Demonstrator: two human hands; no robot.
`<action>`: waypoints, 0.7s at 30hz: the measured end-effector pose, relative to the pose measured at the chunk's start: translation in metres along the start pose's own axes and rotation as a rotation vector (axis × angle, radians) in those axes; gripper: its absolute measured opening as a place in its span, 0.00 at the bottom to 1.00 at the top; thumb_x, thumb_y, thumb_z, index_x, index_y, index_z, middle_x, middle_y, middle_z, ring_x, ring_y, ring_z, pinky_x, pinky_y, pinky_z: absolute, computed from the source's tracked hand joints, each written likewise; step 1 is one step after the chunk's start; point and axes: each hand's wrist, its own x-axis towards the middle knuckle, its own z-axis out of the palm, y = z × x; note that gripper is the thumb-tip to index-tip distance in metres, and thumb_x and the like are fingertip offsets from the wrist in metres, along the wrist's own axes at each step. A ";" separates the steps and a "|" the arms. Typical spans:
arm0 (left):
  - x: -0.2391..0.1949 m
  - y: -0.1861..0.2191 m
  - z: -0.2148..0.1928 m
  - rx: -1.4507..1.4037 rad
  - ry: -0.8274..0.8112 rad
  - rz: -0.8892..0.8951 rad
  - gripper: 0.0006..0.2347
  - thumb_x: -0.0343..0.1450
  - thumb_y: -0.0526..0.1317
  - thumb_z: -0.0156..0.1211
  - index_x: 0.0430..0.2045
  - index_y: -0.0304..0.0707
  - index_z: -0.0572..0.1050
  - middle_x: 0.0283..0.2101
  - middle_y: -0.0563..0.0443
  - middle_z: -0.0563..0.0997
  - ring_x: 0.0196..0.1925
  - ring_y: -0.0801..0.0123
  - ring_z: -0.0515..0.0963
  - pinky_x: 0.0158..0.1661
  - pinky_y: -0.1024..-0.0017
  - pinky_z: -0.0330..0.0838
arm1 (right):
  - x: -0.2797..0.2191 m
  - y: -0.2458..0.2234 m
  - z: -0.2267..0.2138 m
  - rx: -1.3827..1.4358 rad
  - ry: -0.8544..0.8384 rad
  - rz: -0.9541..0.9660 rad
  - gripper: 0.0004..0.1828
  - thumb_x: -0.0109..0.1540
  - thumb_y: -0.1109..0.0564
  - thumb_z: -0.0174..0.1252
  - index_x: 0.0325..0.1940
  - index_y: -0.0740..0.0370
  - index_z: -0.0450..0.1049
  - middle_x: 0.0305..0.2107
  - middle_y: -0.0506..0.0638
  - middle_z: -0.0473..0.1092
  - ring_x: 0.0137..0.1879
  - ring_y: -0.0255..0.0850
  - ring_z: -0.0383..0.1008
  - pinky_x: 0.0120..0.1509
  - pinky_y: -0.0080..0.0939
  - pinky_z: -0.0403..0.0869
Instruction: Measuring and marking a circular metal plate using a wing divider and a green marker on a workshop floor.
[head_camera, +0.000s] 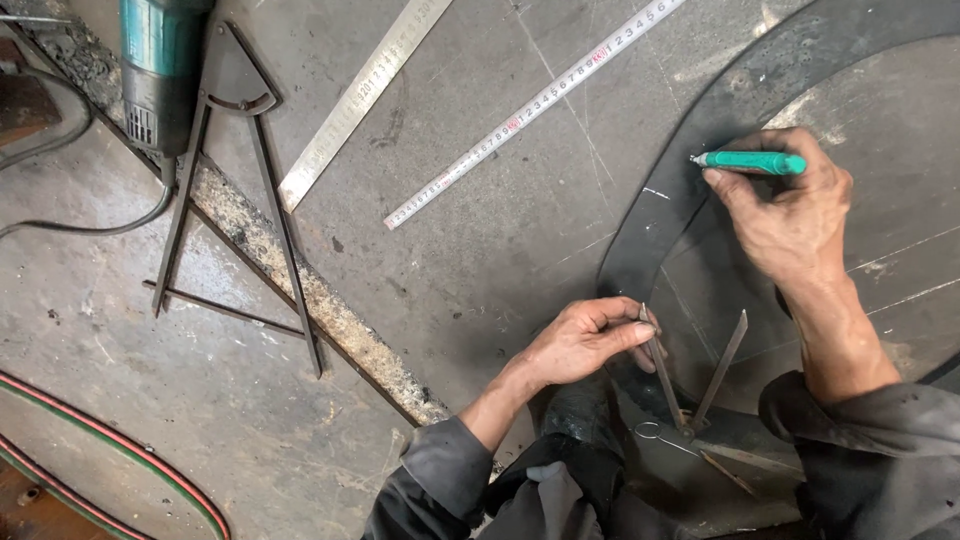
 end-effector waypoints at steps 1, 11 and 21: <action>0.000 -0.001 -0.001 -0.001 0.002 -0.001 0.12 0.79 0.41 0.55 0.49 0.30 0.75 0.44 0.47 0.82 0.42 0.65 0.86 0.49 0.69 0.78 | 0.001 -0.001 0.000 0.001 -0.002 0.000 0.11 0.68 0.64 0.70 0.49 0.68 0.74 0.41 0.52 0.80 0.46 0.35 0.81 0.50 0.34 0.77; 0.001 -0.001 -0.002 -0.015 0.000 0.009 0.12 0.79 0.42 0.55 0.49 0.30 0.75 0.42 0.47 0.83 0.41 0.64 0.86 0.48 0.67 0.80 | 0.002 0.012 0.000 -0.093 -0.029 -0.060 0.12 0.70 0.62 0.72 0.48 0.66 0.74 0.40 0.53 0.79 0.43 0.36 0.80 0.44 0.33 0.77; 0.002 -0.002 -0.003 -0.078 0.004 0.015 0.12 0.79 0.41 0.55 0.48 0.30 0.76 0.42 0.44 0.84 0.43 0.62 0.86 0.49 0.65 0.81 | 0.005 0.005 -0.002 -0.127 -0.051 -0.038 0.13 0.70 0.60 0.73 0.49 0.66 0.75 0.38 0.54 0.79 0.41 0.40 0.80 0.44 0.37 0.77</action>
